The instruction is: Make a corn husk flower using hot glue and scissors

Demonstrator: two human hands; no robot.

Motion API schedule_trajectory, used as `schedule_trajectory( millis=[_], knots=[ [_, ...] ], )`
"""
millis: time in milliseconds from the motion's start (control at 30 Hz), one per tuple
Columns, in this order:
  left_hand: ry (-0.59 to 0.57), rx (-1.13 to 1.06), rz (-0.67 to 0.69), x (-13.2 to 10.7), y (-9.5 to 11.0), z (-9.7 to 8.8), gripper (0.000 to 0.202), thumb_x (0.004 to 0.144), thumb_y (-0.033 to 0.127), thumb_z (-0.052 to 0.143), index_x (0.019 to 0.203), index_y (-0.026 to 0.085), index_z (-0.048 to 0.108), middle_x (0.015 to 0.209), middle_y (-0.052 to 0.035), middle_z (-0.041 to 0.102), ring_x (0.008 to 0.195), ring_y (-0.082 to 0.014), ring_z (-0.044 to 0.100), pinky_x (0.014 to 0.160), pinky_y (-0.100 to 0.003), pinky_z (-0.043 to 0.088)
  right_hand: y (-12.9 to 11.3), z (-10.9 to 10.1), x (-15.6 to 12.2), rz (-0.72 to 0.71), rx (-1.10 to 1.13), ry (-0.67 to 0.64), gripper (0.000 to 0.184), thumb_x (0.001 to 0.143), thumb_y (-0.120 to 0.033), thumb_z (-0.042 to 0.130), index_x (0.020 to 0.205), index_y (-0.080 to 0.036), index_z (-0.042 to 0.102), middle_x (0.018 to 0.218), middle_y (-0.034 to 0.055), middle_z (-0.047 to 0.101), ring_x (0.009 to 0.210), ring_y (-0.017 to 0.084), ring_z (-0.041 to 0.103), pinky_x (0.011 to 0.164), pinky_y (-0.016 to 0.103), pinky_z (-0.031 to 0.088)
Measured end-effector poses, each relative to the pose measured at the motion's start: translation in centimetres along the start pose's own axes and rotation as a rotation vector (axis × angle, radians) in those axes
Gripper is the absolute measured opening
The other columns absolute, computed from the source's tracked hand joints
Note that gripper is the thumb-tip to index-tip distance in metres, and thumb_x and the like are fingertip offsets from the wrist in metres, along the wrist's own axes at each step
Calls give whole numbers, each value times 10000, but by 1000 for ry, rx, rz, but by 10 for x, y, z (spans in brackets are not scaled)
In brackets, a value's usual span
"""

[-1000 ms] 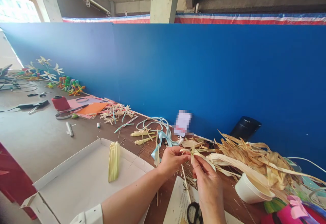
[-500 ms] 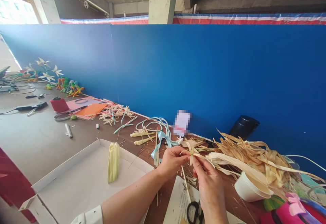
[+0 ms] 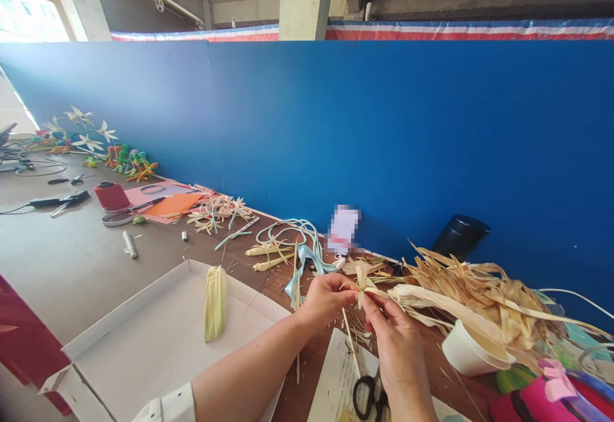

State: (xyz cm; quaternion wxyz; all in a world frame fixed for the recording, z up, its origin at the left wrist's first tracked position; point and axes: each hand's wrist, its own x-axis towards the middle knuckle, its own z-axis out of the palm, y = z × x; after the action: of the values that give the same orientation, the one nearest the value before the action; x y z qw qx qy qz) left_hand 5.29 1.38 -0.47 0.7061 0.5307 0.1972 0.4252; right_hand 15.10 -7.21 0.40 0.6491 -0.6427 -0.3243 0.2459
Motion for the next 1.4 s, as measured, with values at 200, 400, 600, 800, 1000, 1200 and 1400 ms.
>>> schedule_trajectory(
  millis=[200, 400, 600, 800, 1000, 1200, 1400],
  knots=[
    [-5, -17, -8, -1, 4, 0, 392, 523, 442, 789, 669, 107, 644, 609, -4, 577, 546, -71, 444, 552, -216, 337, -8, 2, -2, 182, 257, -31, 356, 518, -387, 819, 825, -236, 720, 839, -6, 665, 605, 102, 484, 517, 213, 419],
    [6, -14, 18, -3, 6, 2, 385, 517, 440, 793, 661, 110, 656, 605, -4, 583, 549, -71, 444, 556, -216, 342, -11, 3, -3, 232, 337, -27, 387, 507, -341, 839, 855, -230, 713, 763, -22, 632, 583, 75, 455, 487, 167, 410],
    [17, 24, 54, -4, 6, 4, 366, 542, 443, 781, 665, 119, 664, 641, -18, 608, 592, -93, 485, 605, -233, 376, -9, 0, -2, 215, 279, -35, 384, 517, -373, 829, 850, -222, 709, 796, -5, 637, 594, 94, 458, 481, 189, 411],
    [7, 19, 34, -2, 6, 1, 412, 530, 491, 772, 660, 120, 652, 634, -16, 596, 580, -88, 469, 586, -232, 367, -10, 0, -3, 116, 193, -42, 374, 551, -402, 798, 865, -218, 709, 816, 8, 651, 580, 109, 455, 487, 226, 400],
    [-13, -70, 23, 0, 2, 1, 442, 486, 464, 805, 684, 116, 618, 642, -13, 590, 579, -81, 479, 574, -218, 363, -5, -3, 0, 41, 60, -37, 417, 576, -436, 766, 926, -216, 713, 778, 11, 657, 576, 129, 478, 530, 263, 408],
    [-14, -75, -8, 0, 5, 1, 473, 445, 461, 822, 657, 120, 572, 605, 8, 559, 540, -65, 450, 545, -210, 336, -2, -9, 2, -18, -61, -19, 441, 576, -489, 751, 908, -200, 718, 702, 14, 652, 577, 152, 504, 566, 284, 416],
    [-58, -38, 10, -2, 7, 0, 437, 482, 453, 810, 653, 120, 584, 616, 2, 562, 556, -71, 454, 566, -222, 352, -8, -11, 1, -50, -104, -39, 415, 573, -500, 747, 870, -211, 713, 734, 14, 661, 619, 165, 523, 598, 289, 430]
  ],
)
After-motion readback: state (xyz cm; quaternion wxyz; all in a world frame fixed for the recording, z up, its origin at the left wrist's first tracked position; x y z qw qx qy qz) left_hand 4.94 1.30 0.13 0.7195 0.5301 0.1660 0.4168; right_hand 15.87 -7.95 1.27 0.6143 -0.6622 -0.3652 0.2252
